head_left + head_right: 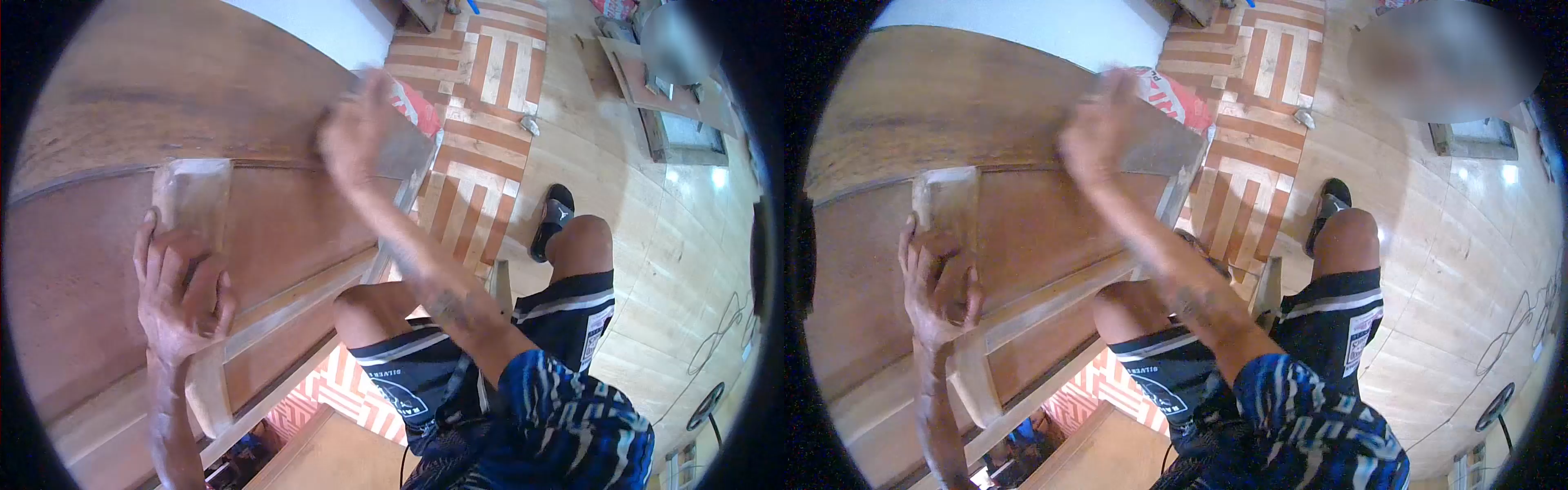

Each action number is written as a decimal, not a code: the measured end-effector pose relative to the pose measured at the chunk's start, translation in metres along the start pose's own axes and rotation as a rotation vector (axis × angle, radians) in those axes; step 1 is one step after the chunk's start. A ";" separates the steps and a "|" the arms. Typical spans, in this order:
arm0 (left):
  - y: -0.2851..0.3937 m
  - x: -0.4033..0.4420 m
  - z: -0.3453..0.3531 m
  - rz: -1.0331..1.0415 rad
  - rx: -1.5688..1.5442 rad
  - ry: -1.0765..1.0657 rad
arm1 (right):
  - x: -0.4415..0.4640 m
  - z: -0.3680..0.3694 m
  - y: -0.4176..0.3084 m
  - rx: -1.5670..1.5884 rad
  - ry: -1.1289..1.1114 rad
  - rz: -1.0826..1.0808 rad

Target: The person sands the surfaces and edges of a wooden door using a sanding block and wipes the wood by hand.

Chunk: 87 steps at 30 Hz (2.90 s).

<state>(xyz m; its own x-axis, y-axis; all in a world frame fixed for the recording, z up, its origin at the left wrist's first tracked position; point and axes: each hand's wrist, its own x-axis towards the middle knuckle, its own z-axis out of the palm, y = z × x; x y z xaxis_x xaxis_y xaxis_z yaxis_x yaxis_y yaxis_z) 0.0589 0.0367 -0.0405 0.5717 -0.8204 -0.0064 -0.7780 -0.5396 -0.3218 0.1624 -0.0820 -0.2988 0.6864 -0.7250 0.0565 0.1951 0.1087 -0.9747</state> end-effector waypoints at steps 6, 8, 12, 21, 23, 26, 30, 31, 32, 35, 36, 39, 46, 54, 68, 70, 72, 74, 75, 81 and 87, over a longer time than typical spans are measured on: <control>0.006 0.005 -0.003 -0.036 0.011 -0.030 | 0.012 0.035 -0.118 -0.074 -0.144 -0.518; 0.005 0.002 -0.005 -0.032 0.002 -0.051 | 0.012 0.024 -0.092 -0.089 -0.042 -0.467; -0.001 0.003 -0.002 -0.019 0.023 -0.041 | 0.023 -0.012 0.054 -0.276 0.065 -0.231; 0.000 0.002 0.002 -0.009 0.022 -0.015 | 0.020 0.016 -0.171 -0.076 0.045 -0.602; 0.003 0.004 0.000 -0.010 0.008 -0.022 | 0.022 0.039 -0.203 0.135 0.223 -0.607; 0.003 0.000 -0.002 -0.032 0.008 -0.049 | 0.024 0.034 -0.125 0.111 0.179 -0.501; -0.001 0.002 -0.001 -0.042 0.028 -0.059 | 0.026 -0.012 0.044 0.003 0.106 -0.045; -0.001 0.002 -0.002 -0.043 0.022 -0.056 | 0.025 -0.022 0.059 0.147 0.078 0.197; 0.000 0.001 -0.002 -0.040 0.014 -0.048 | 0.024 -0.025 0.068 0.179 0.084 0.290; 0.001 0.000 -0.003 -0.020 0.020 -0.033 | 0.016 -0.010 0.026 -0.011 -0.006 0.027; 0.000 0.002 0.001 -0.015 0.029 -0.027 | 0.011 0.001 -0.021 0.059 -0.045 -0.080; 0.003 0.004 -0.002 -0.006 0.031 -0.093 | 0.010 0.036 -0.150 0.184 0.005 -0.469; -0.008 -0.004 0.005 0.026 0.055 -0.074 | 0.022 -0.001 0.018 -0.215 0.117 -0.350; -0.002 0.002 0.003 0.026 0.060 -0.072 | 0.020 0.013 0.010 -0.093 0.118 -0.139; -0.006 0.002 0.004 0.032 0.064 -0.087 | 0.021 -0.029 0.107 -0.127 0.079 0.064; -0.003 0.001 0.001 0.042 0.053 -0.088 | 0.018 -0.013 0.107 -0.313 0.218 0.004; -0.004 0.002 0.003 0.049 0.061 -0.073 | 0.007 0.033 0.042 0.465 -0.035 0.034; -0.001 -0.003 -0.001 0.007 0.029 -0.127 | 0.003 0.051 -0.075 0.122 -0.090 -0.350; -0.002 -0.004 -0.001 -0.017 0.015 -0.142 | 0.007 0.058 -0.112 0.122 -0.104 -0.476; -0.007 -0.003 0.003 0.025 0.023 -0.056 | 0.014 0.027 -0.014 -0.092 0.037 -0.426; 0.000 0.006 0.000 -0.003 0.045 -0.085 | 0.021 -0.026 0.108 -0.140 0.146 0.182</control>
<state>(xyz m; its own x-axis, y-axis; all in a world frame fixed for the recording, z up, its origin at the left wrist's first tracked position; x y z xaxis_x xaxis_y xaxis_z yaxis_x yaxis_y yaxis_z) 0.0622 0.0320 -0.0402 0.5953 -0.7990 -0.0853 -0.7650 -0.5311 -0.3642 0.1796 -0.1030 -0.4079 0.5911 -0.7936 -0.1443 -0.0284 0.1583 -0.9870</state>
